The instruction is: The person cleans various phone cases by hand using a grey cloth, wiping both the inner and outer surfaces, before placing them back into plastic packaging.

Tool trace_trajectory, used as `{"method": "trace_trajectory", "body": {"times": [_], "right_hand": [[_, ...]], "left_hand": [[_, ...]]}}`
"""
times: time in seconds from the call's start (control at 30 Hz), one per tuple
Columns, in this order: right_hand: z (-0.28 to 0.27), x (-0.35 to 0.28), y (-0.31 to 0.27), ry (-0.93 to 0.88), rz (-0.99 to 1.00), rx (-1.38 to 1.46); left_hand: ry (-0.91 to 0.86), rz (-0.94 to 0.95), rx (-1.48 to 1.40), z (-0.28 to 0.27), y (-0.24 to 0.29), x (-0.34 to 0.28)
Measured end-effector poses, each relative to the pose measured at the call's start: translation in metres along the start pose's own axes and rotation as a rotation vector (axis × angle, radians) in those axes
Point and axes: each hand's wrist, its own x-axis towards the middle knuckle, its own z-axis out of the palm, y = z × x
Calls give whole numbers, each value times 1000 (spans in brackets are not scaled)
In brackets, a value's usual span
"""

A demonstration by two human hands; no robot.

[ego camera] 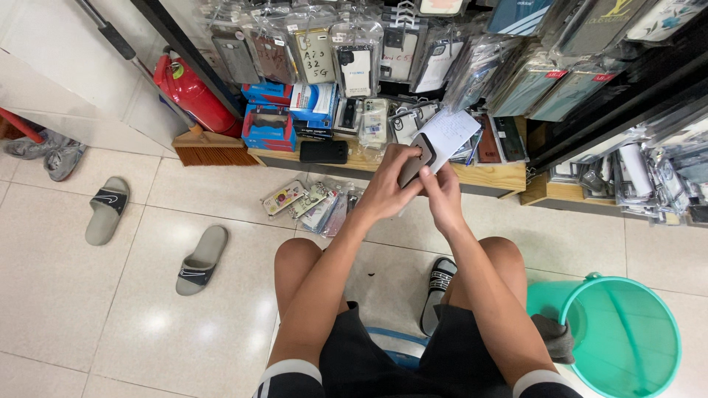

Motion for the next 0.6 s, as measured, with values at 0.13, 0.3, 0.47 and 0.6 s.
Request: {"method": "trace_trajectory", "body": {"times": [0.13,0.3,0.47,0.6], "right_hand": [[-27,6,43,291,350,204],[-50,27,32,723,495,293],[-73,36,141,469,761,-76],[-52,61,187,376,925,6]], "left_hand": [[55,-17,-334,0,-8,0],[107,24,-1358,-25,-2,5],[125,149,-1639,-57,14,2],[109,193,-1714,-66,14,5]]}}
